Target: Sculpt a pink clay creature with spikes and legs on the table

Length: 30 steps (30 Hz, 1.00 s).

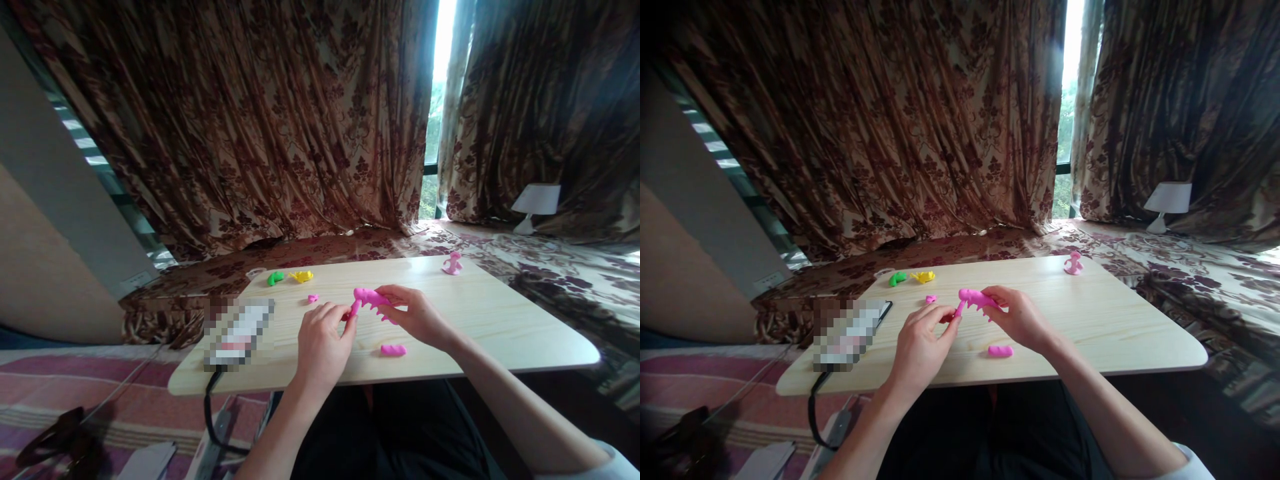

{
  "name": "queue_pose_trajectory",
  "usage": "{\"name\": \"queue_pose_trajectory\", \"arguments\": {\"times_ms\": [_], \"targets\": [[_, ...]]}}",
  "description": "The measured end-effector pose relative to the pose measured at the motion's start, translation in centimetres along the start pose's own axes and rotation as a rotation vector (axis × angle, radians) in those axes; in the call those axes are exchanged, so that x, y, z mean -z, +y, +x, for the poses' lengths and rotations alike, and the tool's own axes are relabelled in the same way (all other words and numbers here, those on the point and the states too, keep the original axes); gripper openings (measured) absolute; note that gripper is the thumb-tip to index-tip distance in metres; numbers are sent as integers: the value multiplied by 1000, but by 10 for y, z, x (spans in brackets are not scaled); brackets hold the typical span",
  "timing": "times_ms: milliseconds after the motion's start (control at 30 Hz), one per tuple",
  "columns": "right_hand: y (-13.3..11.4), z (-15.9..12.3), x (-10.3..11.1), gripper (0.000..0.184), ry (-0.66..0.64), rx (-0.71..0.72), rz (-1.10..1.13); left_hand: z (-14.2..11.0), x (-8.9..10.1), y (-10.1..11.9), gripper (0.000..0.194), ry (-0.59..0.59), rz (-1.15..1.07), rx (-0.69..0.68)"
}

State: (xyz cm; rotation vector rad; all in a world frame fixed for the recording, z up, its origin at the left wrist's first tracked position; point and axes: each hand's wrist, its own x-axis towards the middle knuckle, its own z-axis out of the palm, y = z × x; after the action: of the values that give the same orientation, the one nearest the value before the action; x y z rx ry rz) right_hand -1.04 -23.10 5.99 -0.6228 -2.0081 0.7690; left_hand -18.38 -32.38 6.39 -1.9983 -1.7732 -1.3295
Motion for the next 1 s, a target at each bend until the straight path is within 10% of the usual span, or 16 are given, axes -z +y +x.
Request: {"name": "queue_pose_trajectory", "arguments": {"times_ms": [1000], "targets": [[40,2,-4,20,-56,-7,-115,2,-51,-55,11,-216,-13,77]]}}
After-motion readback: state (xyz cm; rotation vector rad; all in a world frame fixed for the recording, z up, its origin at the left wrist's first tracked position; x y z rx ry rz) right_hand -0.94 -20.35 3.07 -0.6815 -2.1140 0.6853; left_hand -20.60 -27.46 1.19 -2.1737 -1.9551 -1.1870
